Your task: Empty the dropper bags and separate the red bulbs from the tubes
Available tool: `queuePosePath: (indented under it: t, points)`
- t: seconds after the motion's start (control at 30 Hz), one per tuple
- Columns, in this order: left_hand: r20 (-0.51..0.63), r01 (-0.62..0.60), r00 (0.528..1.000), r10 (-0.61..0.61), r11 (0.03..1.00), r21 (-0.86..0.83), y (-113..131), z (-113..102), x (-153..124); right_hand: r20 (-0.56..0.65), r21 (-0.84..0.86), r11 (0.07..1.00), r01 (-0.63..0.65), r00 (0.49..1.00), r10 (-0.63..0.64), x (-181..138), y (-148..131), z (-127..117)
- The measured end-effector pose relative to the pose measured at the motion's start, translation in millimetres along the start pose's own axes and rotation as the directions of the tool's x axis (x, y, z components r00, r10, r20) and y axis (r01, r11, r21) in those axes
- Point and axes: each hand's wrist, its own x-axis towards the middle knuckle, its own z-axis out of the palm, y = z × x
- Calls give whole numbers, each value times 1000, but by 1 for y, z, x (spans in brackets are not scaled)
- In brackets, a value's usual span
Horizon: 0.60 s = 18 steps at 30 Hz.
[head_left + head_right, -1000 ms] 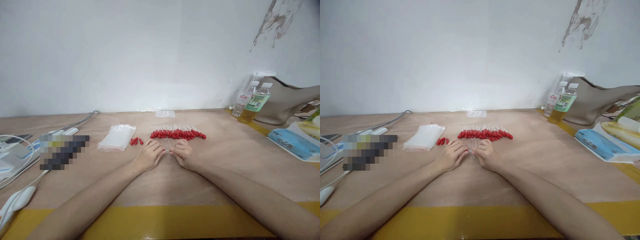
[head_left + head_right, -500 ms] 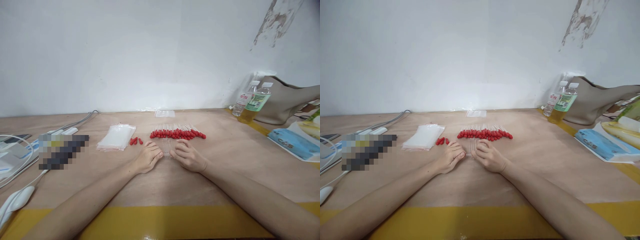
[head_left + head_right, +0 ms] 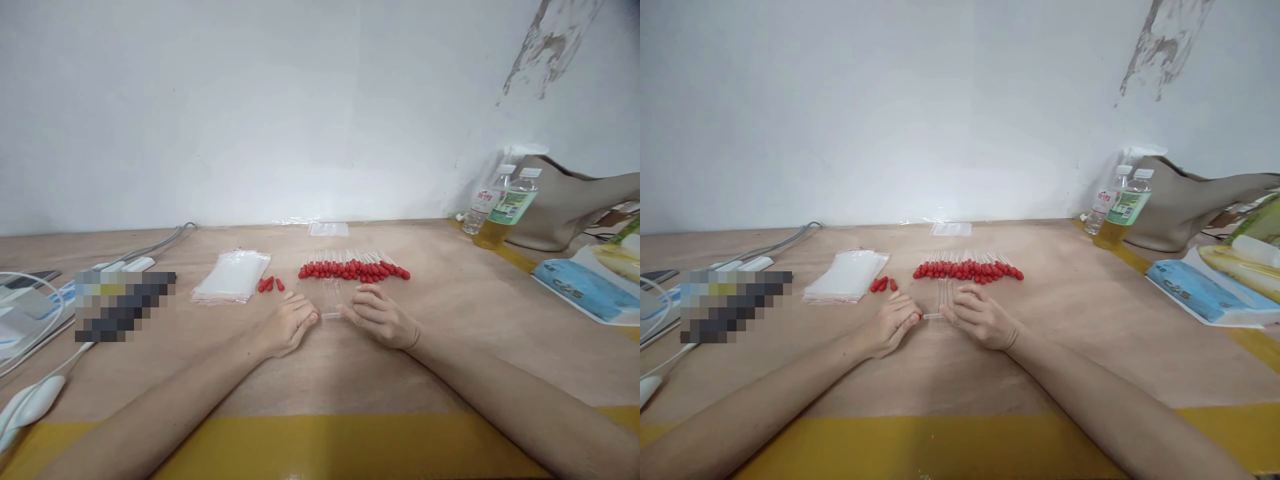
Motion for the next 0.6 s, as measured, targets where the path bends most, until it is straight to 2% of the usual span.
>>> queuePosePath:
  t: [0.07, 0.1, 0.17, 0.23, 0.3, 0.4, 0.5, 0.6]
  points:
    - [-68, 137, 988, -139, 990, -24, -5, -7, -1, -55, 10, 990, -143, 988, 144, -6, 4, 2]
    - [-109, 228, 967, -232, 973, -45, -7, -14, -1, -84, 9, 974, -226, 971, 226, -8, 6, 4]
    - [-185, 407, 890, -417, 909, -93, -14, -30, 2, -112, 3, 929, -370, 923, 368, -12, 9, 9]
    - [-245, 520, 810, -533, 845, -121, -26, -48, 4, -88, -12, 885, -466, 882, 463, -12, 10, 14]
    - [-288, 577, 769, -571, 813, -73, -42, -60, 3, -42, -40, 847, -531, 847, 529, -10, 9, 17]
    - [-274, 686, 707, -652, 727, 39, -70, -65, -4, 3, -87, 789, -609, 791, 611, -5, 5, 18]
    - [-270, 702, 708, -653, 693, 165, -90, -58, -13, -5, -117, 746, -656, 751, 660, -1, 3, 16]
    - [-251, 704, 709, -659, 675, 219, -95, -51, -16, -8, -141, 740, -658, 748, 664, -2, 4, 15]
